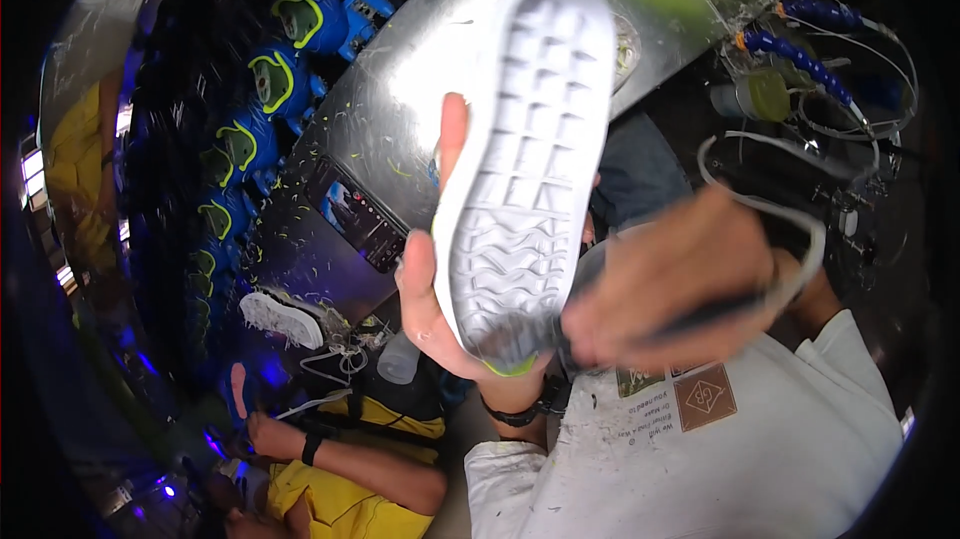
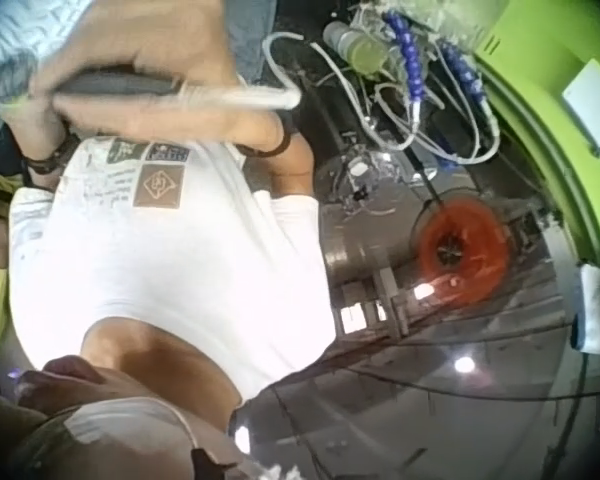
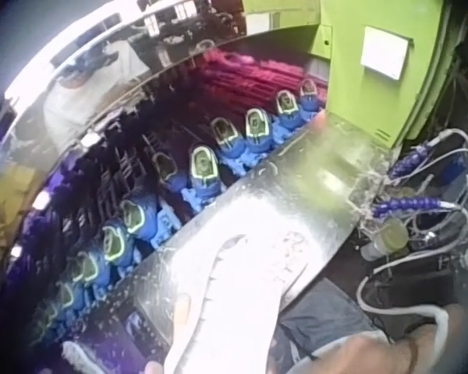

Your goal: The recorder uses a brush tool to apply a liquid substance, likely adhesive or solvent, to the edges and surface of white shoe soles on a production line.

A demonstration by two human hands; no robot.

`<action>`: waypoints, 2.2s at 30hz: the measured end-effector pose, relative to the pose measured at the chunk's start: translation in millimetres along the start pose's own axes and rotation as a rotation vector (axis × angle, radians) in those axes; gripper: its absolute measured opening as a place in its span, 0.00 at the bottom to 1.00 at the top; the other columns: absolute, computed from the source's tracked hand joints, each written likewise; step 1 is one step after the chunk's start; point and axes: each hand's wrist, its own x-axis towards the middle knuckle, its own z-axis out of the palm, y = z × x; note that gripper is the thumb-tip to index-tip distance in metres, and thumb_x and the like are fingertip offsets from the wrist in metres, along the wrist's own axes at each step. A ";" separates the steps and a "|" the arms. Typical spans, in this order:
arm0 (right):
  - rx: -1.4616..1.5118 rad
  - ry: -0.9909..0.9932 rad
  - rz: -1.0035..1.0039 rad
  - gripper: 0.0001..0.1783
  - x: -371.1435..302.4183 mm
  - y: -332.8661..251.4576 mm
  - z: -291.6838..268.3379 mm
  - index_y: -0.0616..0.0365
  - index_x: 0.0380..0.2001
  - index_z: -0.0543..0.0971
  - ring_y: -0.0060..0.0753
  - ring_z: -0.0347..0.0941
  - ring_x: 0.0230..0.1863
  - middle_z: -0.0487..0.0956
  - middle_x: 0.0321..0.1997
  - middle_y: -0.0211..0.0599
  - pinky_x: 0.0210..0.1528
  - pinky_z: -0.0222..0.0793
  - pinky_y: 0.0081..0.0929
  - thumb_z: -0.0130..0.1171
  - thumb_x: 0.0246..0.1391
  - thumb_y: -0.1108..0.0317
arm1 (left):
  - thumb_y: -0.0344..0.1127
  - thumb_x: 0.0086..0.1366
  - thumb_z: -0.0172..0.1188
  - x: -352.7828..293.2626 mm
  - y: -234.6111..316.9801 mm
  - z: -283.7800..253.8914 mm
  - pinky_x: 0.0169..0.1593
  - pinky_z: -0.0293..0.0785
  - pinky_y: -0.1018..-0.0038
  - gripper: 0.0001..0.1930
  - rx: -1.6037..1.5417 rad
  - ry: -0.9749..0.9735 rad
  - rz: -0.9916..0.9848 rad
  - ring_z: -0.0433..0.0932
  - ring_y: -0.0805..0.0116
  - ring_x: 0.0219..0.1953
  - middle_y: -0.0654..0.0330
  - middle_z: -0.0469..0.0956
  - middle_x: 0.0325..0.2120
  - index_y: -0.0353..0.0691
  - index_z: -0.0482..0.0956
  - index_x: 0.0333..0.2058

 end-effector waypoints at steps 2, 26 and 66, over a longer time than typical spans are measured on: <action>0.000 -0.346 -0.243 0.12 12.9 3.8 -20.6 0.66 0.37 0.83 0.35 0.83 0.35 0.83 0.39 0.51 0.28 0.79 0.19 0.67 0.45 0.80 | 0.52 0.63 0.50 -2.3 10.9 9.0 0.57 0.72 0.58 0.47 0.195 0.060 -0.095 0.61 0.44 0.66 0.38 0.49 0.68 0.34 0.37 0.71; 0.151 0.110 0.182 0.21 8.4 -30.4 2.4 0.68 0.38 0.83 0.35 0.82 0.33 0.83 0.38 0.49 0.37 0.78 0.23 0.71 0.34 0.84 | 0.54 0.58 0.52 -1.0 13.8 0.6 0.51 0.74 0.54 0.47 0.044 -0.129 0.030 0.68 0.42 0.60 0.39 0.57 0.66 0.36 0.45 0.71; 0.702 0.795 0.341 0.15 -6.7 -9.5 -10.5 0.68 0.37 0.78 0.28 0.76 0.38 0.79 0.36 0.40 0.43 0.72 0.20 0.61 0.41 0.85 | 0.30 0.58 0.68 43.3 182.5 116.0 0.45 0.73 0.69 0.23 1.828 0.647 0.839 0.78 0.63 0.41 0.51 0.80 0.40 0.28 0.72 0.50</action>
